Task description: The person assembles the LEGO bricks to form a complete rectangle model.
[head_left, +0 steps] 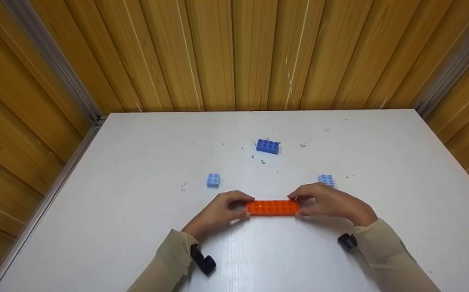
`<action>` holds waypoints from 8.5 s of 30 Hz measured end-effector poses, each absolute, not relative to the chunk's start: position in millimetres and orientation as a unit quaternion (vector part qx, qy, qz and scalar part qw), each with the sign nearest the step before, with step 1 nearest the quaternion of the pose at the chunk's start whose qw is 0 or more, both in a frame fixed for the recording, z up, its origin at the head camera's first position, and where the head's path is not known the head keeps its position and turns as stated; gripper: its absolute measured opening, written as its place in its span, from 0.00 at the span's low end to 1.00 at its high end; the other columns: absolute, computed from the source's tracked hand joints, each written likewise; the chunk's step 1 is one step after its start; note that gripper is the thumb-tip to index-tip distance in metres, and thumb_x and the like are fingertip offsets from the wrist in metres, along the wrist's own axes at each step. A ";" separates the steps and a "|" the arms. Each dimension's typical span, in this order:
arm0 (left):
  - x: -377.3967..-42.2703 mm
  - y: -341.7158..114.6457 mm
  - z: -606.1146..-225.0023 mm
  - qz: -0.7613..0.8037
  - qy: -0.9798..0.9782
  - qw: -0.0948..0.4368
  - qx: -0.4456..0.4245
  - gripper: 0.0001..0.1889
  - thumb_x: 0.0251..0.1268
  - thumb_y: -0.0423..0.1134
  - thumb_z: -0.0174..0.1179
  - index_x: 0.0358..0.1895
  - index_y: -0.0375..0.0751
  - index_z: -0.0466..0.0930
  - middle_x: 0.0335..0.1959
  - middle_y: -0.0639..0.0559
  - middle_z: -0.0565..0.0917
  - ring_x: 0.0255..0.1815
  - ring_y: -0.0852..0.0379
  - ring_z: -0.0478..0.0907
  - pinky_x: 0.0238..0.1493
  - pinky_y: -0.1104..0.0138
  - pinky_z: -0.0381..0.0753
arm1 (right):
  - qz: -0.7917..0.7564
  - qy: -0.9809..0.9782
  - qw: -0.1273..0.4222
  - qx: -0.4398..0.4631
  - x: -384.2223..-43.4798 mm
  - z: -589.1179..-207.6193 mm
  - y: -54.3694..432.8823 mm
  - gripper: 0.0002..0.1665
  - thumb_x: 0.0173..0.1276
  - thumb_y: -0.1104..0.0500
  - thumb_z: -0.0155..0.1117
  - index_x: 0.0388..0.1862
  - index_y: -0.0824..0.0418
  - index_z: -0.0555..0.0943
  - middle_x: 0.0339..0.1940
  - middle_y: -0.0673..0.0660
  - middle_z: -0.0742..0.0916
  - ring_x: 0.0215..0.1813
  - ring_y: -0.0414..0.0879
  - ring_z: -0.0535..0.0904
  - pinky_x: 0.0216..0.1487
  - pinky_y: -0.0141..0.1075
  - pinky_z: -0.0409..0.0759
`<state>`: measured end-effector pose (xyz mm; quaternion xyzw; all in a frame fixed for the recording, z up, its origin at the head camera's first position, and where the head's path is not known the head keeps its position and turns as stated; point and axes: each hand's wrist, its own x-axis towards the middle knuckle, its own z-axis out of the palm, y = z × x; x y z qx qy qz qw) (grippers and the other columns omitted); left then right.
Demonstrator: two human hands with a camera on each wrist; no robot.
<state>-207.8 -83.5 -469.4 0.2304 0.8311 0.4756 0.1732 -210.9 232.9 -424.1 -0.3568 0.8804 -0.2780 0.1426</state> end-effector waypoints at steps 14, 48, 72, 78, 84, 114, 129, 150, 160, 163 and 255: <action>-208.3 -82.7 -469.7 0.471 0.834 0.172 0.230 0.20 0.61 0.40 0.65 0.57 0.57 0.80 0.55 0.61 0.80 0.60 0.59 0.73 0.69 0.58 0.66 | -0.277 0.897 0.101 -0.330 -219.7 -410.8 230.0 0.24 0.66 0.55 0.65 0.59 0.63 0.78 0.56 0.59 0.84 0.55 0.54 0.80 0.57 0.51 0.78; -209.5 -83.5 -471.7 0.483 0.828 0.168 0.230 0.19 0.60 0.40 0.65 0.56 0.57 0.81 0.53 0.60 0.81 0.59 0.58 0.73 0.69 0.58 0.66 | -0.274 0.922 0.075 -0.261 -276.3 -392.4 205.1 0.31 0.65 0.58 0.65 0.66 0.64 0.72 0.64 0.63 0.78 0.65 0.60 0.73 0.65 0.55 0.70; -207.0 -80.1 -467.5 0.477 0.830 0.168 0.235 0.19 0.61 0.40 0.64 0.56 0.59 0.81 0.53 0.62 0.81 0.58 0.60 0.74 0.68 0.59 0.68 | -0.257 0.937 0.118 -0.203 -312.2 -388.2 193.6 0.32 0.69 0.56 0.62 0.70 0.60 0.67 0.71 0.62 0.72 0.73 0.59 0.63 0.72 0.56 0.59; -206.5 -78.6 -466.6 0.475 0.830 0.169 0.238 0.19 0.61 0.40 0.64 0.56 0.58 0.80 0.54 0.61 0.81 0.58 0.59 0.73 0.68 0.59 0.68 | -0.256 0.939 0.121 -0.194 -318.6 -389.1 192.9 0.33 0.69 0.54 0.61 0.71 0.61 0.66 0.71 0.61 0.71 0.74 0.59 0.61 0.73 0.56 0.57; -205.6 -77.8 -466.6 0.475 0.831 0.169 0.236 0.19 0.61 0.39 0.65 0.56 0.56 0.80 0.54 0.61 0.81 0.59 0.59 0.73 0.68 0.59 0.67 | -0.259 0.938 0.126 -0.194 -325.3 -391.9 190.4 0.33 0.69 0.55 0.62 0.71 0.61 0.66 0.71 0.62 0.71 0.74 0.59 0.62 0.73 0.55 0.57; -202.6 -75.6 -467.3 0.474 0.831 0.167 0.238 0.20 0.60 0.38 0.64 0.57 0.56 0.80 0.54 0.61 0.81 0.61 0.58 0.73 0.69 0.57 0.66 | -0.269 0.936 0.159 -0.163 -334.7 -410.1 185.4 0.34 0.70 0.57 0.60 0.73 0.58 0.64 0.73 0.62 0.68 0.74 0.59 0.62 0.74 0.55 0.55; -203.3 -75.3 -470.3 0.482 0.826 0.161 0.245 0.18 0.60 0.39 0.65 0.55 0.56 0.81 0.53 0.60 0.82 0.59 0.60 0.74 0.68 0.60 0.67 | -0.239 0.944 0.149 -0.174 -333.6 -411.1 179.9 0.33 0.67 0.61 0.63 0.70 0.63 0.68 0.69 0.65 0.72 0.71 0.59 0.66 0.73 0.53 0.59; -202.6 -77.4 -468.3 0.480 0.826 0.160 0.249 0.19 0.61 0.39 0.65 0.55 0.55 0.81 0.54 0.59 0.82 0.59 0.59 0.74 0.67 0.60 0.68 | -0.214 0.947 0.149 -0.186 -328.9 -408.8 175.6 0.27 0.64 0.65 0.66 0.63 0.63 0.76 0.61 0.62 0.79 0.65 0.56 0.73 0.70 0.51 0.66; -202.3 -79.8 -466.9 0.477 0.828 0.160 0.248 0.19 0.60 0.39 0.65 0.56 0.53 0.81 0.54 0.59 0.81 0.60 0.58 0.74 0.68 0.58 0.67 | -0.204 0.951 0.168 -0.161 -322.3 -404.0 174.7 0.27 0.64 0.62 0.66 0.63 0.60 0.76 0.64 0.60 0.78 0.68 0.56 0.68 0.72 0.53 0.61; -202.2 -80.3 -466.9 0.478 0.827 0.162 0.247 0.19 0.61 0.39 0.65 0.56 0.53 0.81 0.54 0.59 0.81 0.59 0.58 0.74 0.68 0.58 0.67 | -0.206 0.949 0.166 -0.172 -321.4 -404.0 174.6 0.26 0.64 0.62 0.67 0.62 0.61 0.77 0.63 0.61 0.79 0.67 0.56 0.70 0.72 0.52 0.62; -200.7 -91.3 -463.0 0.485 0.826 0.179 0.227 0.19 0.62 0.40 0.64 0.57 0.58 0.80 0.56 0.61 0.80 0.61 0.58 0.73 0.69 0.57 0.66 | -0.217 0.903 0.119 -0.352 -252.7 -383.1 189.4 0.21 0.60 0.62 0.70 0.53 0.64 0.83 0.47 0.58 0.86 0.48 0.50 0.82 0.54 0.46 0.81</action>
